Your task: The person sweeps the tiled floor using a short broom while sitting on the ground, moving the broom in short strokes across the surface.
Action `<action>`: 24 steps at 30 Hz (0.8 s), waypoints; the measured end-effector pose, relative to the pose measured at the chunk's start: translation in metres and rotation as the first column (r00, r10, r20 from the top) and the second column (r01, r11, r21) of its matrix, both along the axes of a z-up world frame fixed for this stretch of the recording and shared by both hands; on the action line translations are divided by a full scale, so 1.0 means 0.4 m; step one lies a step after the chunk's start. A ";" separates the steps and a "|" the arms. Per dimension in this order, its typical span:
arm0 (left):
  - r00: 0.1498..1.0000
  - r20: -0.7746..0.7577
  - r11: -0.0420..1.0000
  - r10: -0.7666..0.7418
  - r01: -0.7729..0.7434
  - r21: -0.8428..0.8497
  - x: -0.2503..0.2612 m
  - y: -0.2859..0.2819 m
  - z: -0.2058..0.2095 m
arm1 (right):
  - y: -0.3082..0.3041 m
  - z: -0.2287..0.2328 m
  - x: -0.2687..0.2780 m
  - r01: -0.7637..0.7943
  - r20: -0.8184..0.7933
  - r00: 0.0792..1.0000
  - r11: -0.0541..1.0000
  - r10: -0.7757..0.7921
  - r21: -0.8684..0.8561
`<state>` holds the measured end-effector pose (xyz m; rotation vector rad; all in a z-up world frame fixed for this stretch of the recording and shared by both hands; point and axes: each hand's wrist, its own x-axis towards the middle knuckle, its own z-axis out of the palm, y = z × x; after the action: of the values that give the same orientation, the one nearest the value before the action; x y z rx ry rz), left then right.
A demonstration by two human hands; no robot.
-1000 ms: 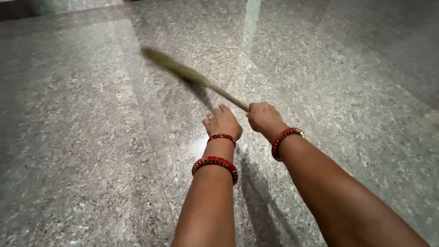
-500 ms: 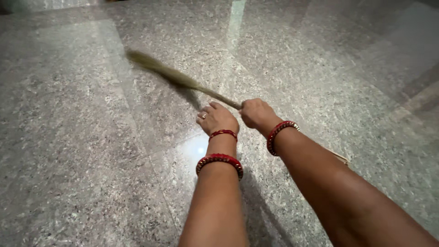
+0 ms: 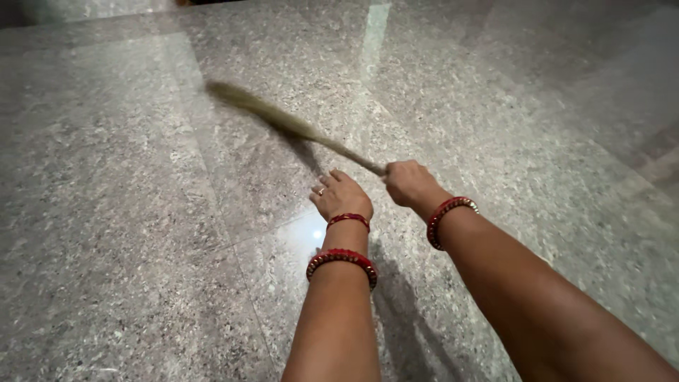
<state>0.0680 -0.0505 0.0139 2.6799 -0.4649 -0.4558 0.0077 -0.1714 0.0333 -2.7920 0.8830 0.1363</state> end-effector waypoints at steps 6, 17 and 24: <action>0.999 0.030 0.998 -0.019 0.017 0.058 0.026 0.023 0.013 | 0.003 0.009 0.051 0.138 0.148 0.978 0.986 -0.150 0.090; 0.984 0.176 0.982 0.011 -0.044 0.181 0.115 0.094 -0.067 | -0.099 -0.158 0.181 -0.155 0.113 0.983 0.985 0.146 0.076; 0.992 0.127 0.969 -0.006 -0.026 0.244 0.089 0.047 -0.044 | -0.239 -0.190 0.150 0.090 0.272 0.951 0.974 -0.146 0.206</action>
<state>0.1037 -0.0315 -0.0038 2.9616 -0.4570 -0.3622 0.0675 -0.2671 -0.0429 -2.4901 0.9080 -0.1879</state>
